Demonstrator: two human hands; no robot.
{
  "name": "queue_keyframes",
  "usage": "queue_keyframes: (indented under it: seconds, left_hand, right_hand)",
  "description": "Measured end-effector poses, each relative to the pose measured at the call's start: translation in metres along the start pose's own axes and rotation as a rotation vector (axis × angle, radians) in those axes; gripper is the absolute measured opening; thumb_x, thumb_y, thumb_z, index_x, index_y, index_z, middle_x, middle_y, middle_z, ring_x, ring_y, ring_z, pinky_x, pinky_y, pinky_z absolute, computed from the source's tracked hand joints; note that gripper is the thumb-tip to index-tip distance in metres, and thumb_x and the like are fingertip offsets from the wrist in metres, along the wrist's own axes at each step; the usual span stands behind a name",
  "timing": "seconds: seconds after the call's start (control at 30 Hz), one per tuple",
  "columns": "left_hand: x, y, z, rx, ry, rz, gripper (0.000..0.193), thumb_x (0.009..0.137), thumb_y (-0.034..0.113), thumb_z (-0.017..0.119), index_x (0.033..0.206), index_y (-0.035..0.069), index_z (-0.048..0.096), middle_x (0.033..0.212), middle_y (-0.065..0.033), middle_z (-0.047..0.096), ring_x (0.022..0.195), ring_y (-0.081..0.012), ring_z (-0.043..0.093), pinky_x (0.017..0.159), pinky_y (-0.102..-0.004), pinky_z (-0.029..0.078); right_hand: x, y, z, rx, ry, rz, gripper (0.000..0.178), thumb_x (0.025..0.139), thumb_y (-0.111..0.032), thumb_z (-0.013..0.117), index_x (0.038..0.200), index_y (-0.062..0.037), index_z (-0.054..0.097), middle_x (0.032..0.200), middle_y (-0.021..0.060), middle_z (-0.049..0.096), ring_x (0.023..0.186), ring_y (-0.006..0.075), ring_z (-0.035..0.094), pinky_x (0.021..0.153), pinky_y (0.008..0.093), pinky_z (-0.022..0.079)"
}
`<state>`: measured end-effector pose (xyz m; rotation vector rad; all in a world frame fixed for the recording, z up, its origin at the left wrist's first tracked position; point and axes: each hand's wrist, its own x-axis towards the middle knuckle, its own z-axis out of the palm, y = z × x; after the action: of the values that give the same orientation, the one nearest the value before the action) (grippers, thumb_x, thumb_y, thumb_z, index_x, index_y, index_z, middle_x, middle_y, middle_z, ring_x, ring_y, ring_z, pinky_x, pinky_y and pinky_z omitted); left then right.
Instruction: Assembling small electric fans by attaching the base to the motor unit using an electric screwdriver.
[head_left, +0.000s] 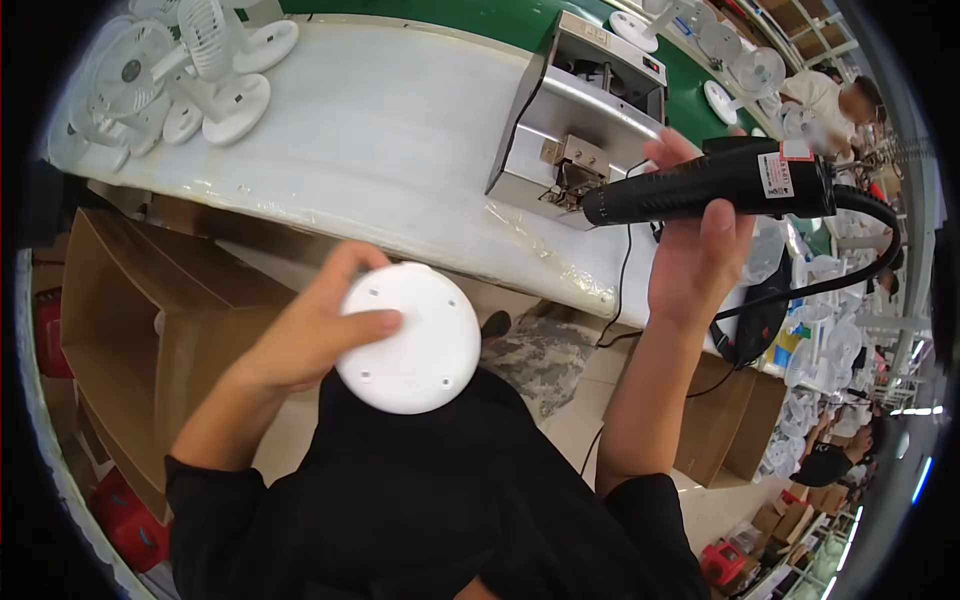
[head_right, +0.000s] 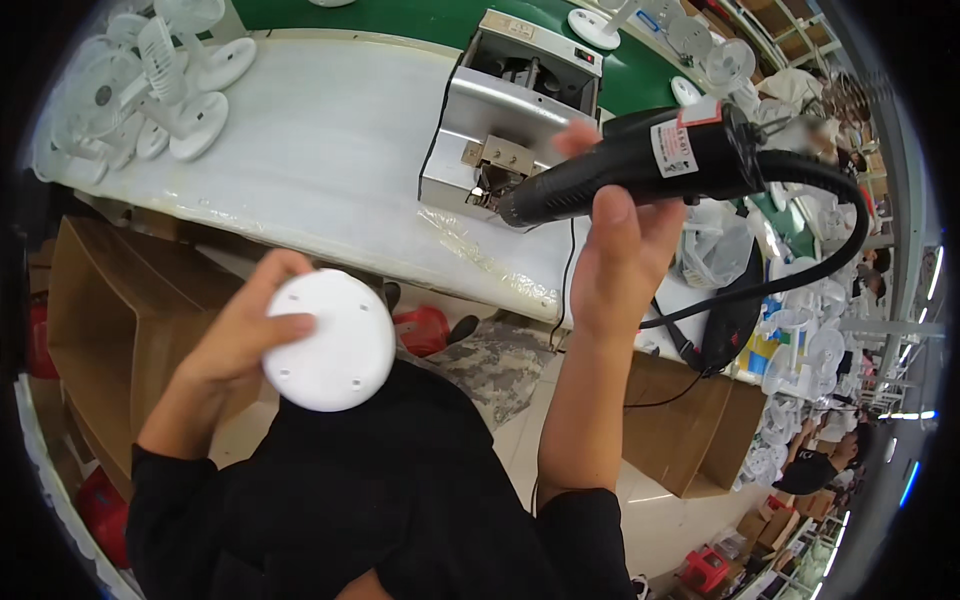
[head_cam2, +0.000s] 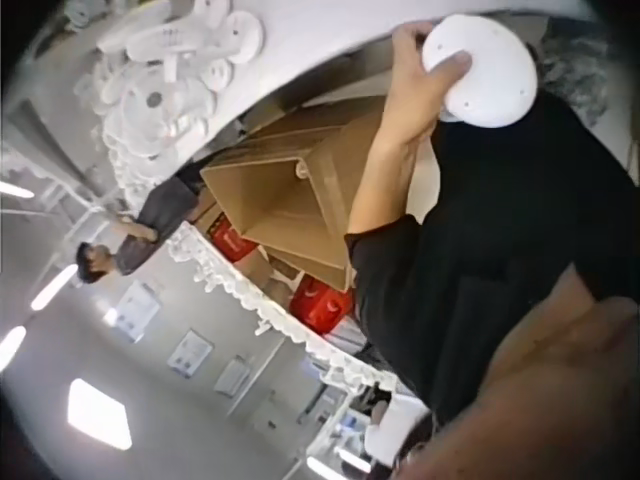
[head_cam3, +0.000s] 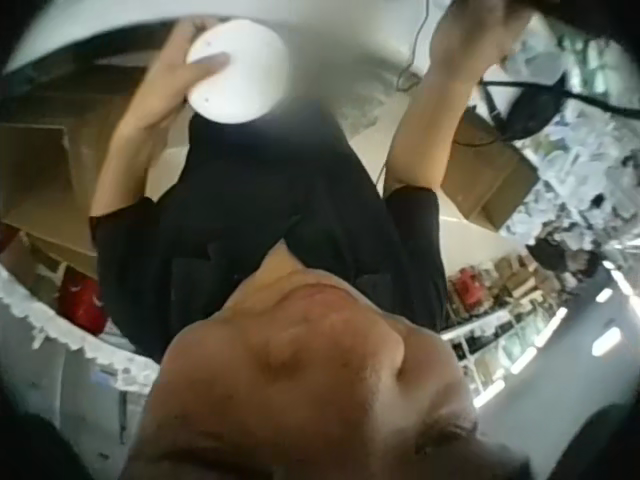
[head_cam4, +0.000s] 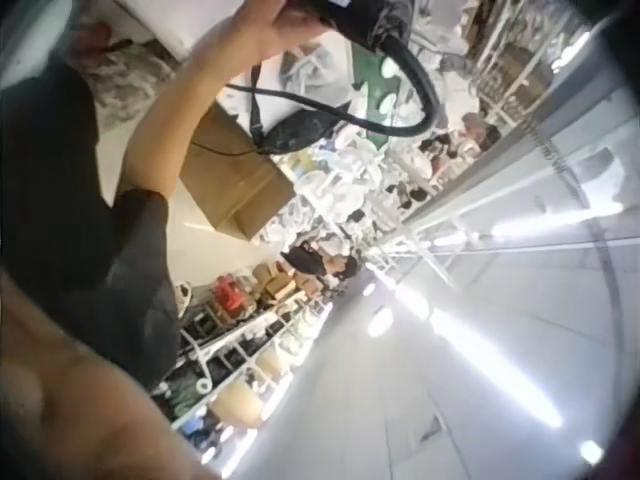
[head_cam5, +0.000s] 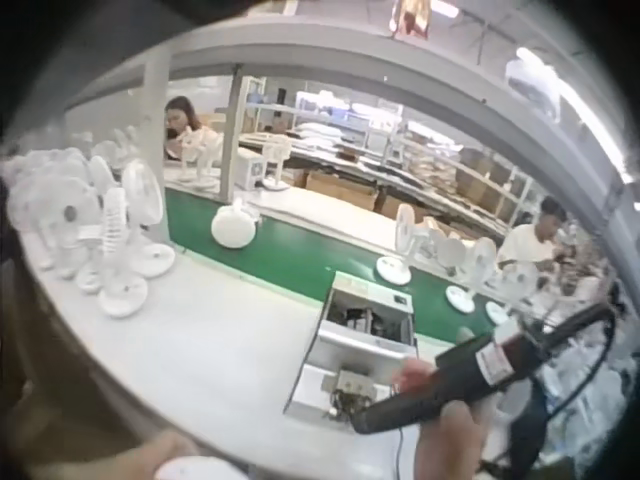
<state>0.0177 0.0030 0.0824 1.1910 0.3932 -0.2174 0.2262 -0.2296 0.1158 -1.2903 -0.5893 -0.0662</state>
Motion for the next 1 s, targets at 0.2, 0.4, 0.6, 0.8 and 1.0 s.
queue_keyframes:
  seconds: [0.2, 0.4, 0.6, 0.8, 1.0]
  left_hand:
    - [0.044, -0.060, 0.036, 0.152, 0.020, 0.277, 0.051, 0.088, 0.008, 0.061, 0.133, 0.007, 0.036, 0.120, -0.0172, 0.050, 0.106, -0.0250, 0.053, 0.090, -0.0340, 0.046]
    - [0.061, -0.077, 0.037, 0.143, 0.059, 0.245, 0.054, 0.088, 0.008, 0.058, 0.137, 0.006, 0.038, 0.130, -0.0159, 0.046, 0.112, -0.0243, 0.049, 0.094, -0.0331, 0.044]
    - [0.068, -0.081, 0.038, 0.173, 0.063, 0.263, 0.047, 0.091, 0.012, 0.057, 0.135, 0.005, 0.042, 0.126, -0.0165, 0.052, 0.105, -0.0246, 0.056, 0.088, -0.0328, 0.048]
    - [0.059, -0.068, 0.044, 0.141, 0.081, 0.215, 0.043, 0.091, 0.012, 0.057, 0.131, 0.004, 0.046, 0.124, -0.0155, 0.054, 0.105, -0.0242, 0.056, 0.089, -0.0324, 0.047]
    - [0.057, -0.069, 0.047, 0.204, 0.091, 0.285, 0.043, 0.091, 0.012, 0.056, 0.132, 0.004, 0.045, 0.125, -0.0158, 0.054, 0.107, -0.0249, 0.055, 0.092, -0.0327, 0.046]
  right_hand:
    - [0.021, -0.050, -0.021, -0.091, 0.027, -0.339, 0.058, 0.092, -0.050, 0.045, 0.128, -0.0045, 0.043, 0.097, 0.0105, 0.066, 0.075, 0.0222, 0.066, 0.074, 0.0339, 0.051]
    - [0.024, -0.062, 0.003, 0.038, 0.088, -0.205, 0.053, 0.090, -0.048, 0.053, 0.126, -0.0108, 0.043, 0.083, 0.0016, 0.060, 0.067, 0.0152, 0.058, 0.070, 0.0345, 0.047]
    - [0.024, -0.050, 0.011, 0.029, 0.019, -0.240, 0.045, 0.088, -0.043, 0.054, 0.121, -0.0148, 0.046, 0.073, -0.0042, 0.052, 0.060, 0.0093, 0.051, 0.067, 0.0319, 0.044]
    - [0.033, -0.042, 0.022, -0.029, 0.008, -0.225, 0.038, 0.087, -0.042, 0.053, 0.114, -0.0163, 0.050, 0.071, -0.0052, 0.052, 0.059, 0.0078, 0.051, 0.063, 0.0310, 0.043]
    - [0.035, -0.040, 0.020, 0.039, -0.046, -0.150, 0.039, 0.086, -0.042, 0.052, 0.112, -0.0135, 0.054, 0.070, -0.0040, 0.052, 0.058, 0.0082, 0.051, 0.059, 0.0305, 0.043]
